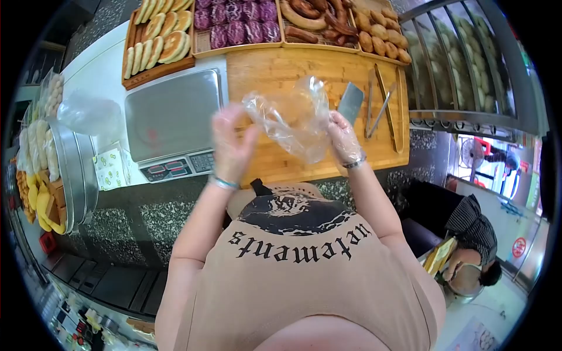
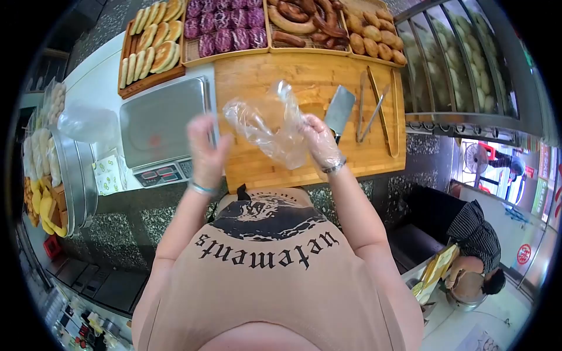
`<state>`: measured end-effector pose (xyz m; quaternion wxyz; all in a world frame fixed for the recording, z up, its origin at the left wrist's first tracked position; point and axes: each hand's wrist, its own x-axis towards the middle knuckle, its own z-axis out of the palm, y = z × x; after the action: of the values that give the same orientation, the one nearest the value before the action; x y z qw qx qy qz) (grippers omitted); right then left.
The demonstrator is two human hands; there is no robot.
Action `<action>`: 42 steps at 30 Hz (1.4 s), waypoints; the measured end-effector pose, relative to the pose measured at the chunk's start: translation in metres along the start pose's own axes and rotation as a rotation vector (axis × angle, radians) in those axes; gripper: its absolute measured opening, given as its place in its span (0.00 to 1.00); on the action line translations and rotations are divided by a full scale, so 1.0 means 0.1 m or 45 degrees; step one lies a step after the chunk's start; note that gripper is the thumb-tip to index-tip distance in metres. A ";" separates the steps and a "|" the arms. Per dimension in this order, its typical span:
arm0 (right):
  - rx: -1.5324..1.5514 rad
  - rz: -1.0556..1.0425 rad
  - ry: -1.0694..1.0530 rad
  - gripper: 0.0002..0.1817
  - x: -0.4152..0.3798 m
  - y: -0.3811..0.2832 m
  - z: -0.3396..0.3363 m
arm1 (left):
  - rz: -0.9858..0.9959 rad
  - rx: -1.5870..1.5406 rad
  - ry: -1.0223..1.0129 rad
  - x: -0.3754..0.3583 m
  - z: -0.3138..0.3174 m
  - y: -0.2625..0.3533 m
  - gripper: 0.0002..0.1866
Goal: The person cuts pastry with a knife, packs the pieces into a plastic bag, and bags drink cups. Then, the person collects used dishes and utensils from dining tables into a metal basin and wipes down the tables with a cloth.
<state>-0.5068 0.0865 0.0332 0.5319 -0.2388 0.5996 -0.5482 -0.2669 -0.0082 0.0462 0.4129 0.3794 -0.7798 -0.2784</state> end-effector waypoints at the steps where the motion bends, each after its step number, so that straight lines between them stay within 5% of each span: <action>1: -0.018 0.058 -0.053 0.05 -0.12 -0.12 -0.04 | 0.026 0.121 0.084 0.15 -0.01 0.01 0.30; 3: 0.028 0.154 -0.093 0.09 -0.29 -0.18 -0.17 | 0.047 0.081 0.013 0.33 0.16 0.18 0.35; 5: 0.029 0.399 -0.346 0.12 -0.35 -0.23 -0.27 | 0.334 0.167 -0.466 0.37 0.51 0.23 0.41; 6: -0.007 0.400 -0.402 0.13 -0.40 -0.28 -0.24 | 0.396 0.211 -0.619 0.34 0.63 0.25 0.30; 7: 0.003 0.401 -0.399 0.13 -0.38 -0.21 -0.32 | 0.399 0.213 -0.628 0.27 0.73 0.22 0.30; 9: -0.478 -0.178 -0.721 0.11 -0.27 -0.12 -0.49 | 0.540 0.366 -0.976 0.20 0.87 0.19 0.16; 10: -1.137 -0.239 -0.495 0.16 -0.27 -0.19 -0.61 | 0.544 0.364 -0.988 0.18 0.87 0.19 0.16; 11: -1.134 -0.241 -0.491 0.16 -0.29 -0.23 -0.66 | 0.108 0.496 -1.042 0.18 0.84 0.18 0.08; 12: -0.833 -0.281 -0.144 0.20 -0.33 -0.34 -0.63 | -0.338 0.620 -1.072 0.18 0.82 0.19 0.02; 13: -0.525 -0.315 0.190 0.26 -0.36 -0.43 -0.61 | -0.341 0.625 -1.067 0.14 0.85 0.21 0.02; 14: -0.519 -0.312 0.182 0.26 -0.38 -0.50 -0.52 | -0.194 0.603 -0.996 0.06 0.89 0.25 0.04; 16: -1.220 -0.922 -0.079 0.36 -0.44 -0.52 -0.22 | -0.083 0.541 -1.011 0.05 0.90 0.61 0.06; 19: -1.561 -0.745 -0.176 0.29 -0.29 -0.24 -0.24 | 0.178 0.330 -0.867 0.03 0.81 0.98 0.09; 20: -1.658 -0.525 -0.172 0.18 -0.20 -0.01 -0.41 | 0.250 0.398 -0.760 0.06 0.70 1.10 0.12; 22: -1.589 -0.593 0.077 0.08 -0.20 0.18 -0.70 | -0.111 0.760 -1.022 -0.14 0.64 0.75 0.12; 24: -1.532 -0.442 0.065 0.07 -0.26 0.26 -0.94 | -0.312 0.875 -0.929 -0.26 0.43 0.22 0.11; 26: -1.476 -0.280 0.073 0.08 -0.34 0.35 -0.98 | -0.387 0.596 -0.831 -0.32 0.14 0.06 0.09; 28: -0.372 0.485 0.082 0.05 -0.45 0.39 -0.97 | -0.501 0.390 -0.773 -0.43 0.03 0.16 0.06; 29: -0.371 0.488 0.080 0.05 -0.51 0.37 -0.97 | -1.053 -0.498 -0.593 -0.52 -0.02 0.24 0.07; 30: 0.117 0.633 0.059 0.07 -0.57 0.31 -0.95 | -1.528 -1.411 -0.322 -0.59 -0.06 0.32 0.08; 31: 0.610 0.764 0.036 0.09 -0.62 0.29 -0.95 | -1.528 -1.408 -0.322 -0.67 -0.11 0.39 0.08; 33: 0.881 0.780 0.004 0.16 -0.65 0.45 -1.01 | -1.633 -2.209 0.049 -0.78 -0.18 0.58 0.15; 35: 1.310 0.602 -0.124 0.18 -0.61 0.60 -1.04 | -1.652 -2.077 -0.017 -0.56 -0.24 0.88 0.24; 36: 1.305 0.606 -0.127 0.18 -0.52 0.70 -1.08 | -1.489 -1.711 -0.394 -0.67 -0.24 0.68 0.27; 37: 1.452 0.585 -0.444 0.15 -0.35 0.82 -1.15 | -1.300 -1.325 -0.731 -0.74 -0.25 0.58 0.31; 39: 1.712 0.513 -1.089 0.12 -0.04 0.96 -1.24 | -1.176 -1.192 -0.639 -0.79 -0.04 0.60 0.28; 40: 1.707 0.506 -1.089 0.12 0.01 0.90 -1.23 | -1.080 -0.746 -0.687 -0.95 0.12 0.36 0.25; 41: 1.052 0.538 -0.890 0.18 0.04 0.78 -1.15 | -0.969 -0.303 -0.718 -1.14 0.28 0.13 0.22; 42: 0.405 0.541 -0.668 0.27 0.08 0.66 -1.07 | -1.017 -0.326 -0.494 -1.30 0.43 -0.06 0.16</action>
<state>-0.5864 0.1417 -0.0480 0.8000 -0.1557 0.3863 -0.4319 -0.2527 0.1003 -0.0364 0.1633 0.5368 -0.5947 -0.5757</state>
